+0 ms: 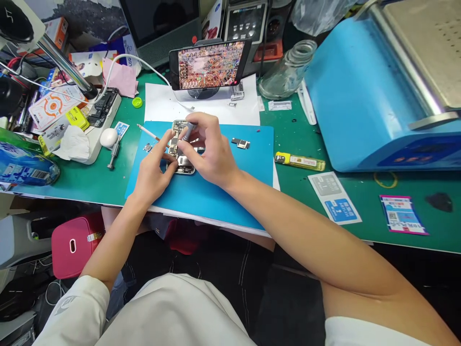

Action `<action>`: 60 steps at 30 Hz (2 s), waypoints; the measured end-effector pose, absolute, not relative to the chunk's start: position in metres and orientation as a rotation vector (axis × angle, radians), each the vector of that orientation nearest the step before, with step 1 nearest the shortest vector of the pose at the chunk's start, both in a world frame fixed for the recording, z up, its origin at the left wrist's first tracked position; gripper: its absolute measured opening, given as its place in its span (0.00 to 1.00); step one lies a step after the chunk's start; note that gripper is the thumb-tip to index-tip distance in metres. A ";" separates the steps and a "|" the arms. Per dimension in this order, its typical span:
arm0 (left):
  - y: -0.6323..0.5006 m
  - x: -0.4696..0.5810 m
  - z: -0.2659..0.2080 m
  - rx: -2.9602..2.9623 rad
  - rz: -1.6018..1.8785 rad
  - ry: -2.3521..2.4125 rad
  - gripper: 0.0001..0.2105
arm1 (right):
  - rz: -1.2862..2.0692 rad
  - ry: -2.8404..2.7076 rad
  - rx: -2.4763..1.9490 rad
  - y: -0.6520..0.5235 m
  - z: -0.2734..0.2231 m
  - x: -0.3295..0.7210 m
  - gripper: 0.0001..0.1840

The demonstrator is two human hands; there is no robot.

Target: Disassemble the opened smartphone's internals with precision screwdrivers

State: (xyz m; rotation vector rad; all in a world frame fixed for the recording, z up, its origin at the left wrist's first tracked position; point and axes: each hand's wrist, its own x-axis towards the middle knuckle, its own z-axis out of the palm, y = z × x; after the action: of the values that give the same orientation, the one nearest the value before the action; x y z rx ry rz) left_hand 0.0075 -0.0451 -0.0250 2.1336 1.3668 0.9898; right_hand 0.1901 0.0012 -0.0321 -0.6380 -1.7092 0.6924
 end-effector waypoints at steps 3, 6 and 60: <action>-0.048 0.004 -0.022 2.143 1.041 1.362 0.34 | 0.660 -1.699 -0.644 0.002 -0.030 0.193 0.24; -0.052 -0.003 -0.019 2.114 1.121 1.385 0.34 | 0.668 -1.701 -0.656 0.003 -0.030 0.194 0.24; -0.057 -0.010 -0.026 1.977 1.049 1.424 0.34 | 0.784 -1.816 -0.684 0.002 -0.037 0.195 0.25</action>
State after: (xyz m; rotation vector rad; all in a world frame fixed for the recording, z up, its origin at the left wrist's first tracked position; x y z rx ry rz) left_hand -0.0095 -0.0565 -0.0259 1.9770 1.4238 1.0493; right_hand 0.1952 0.0015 -0.0372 -0.6841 -1.8161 0.7840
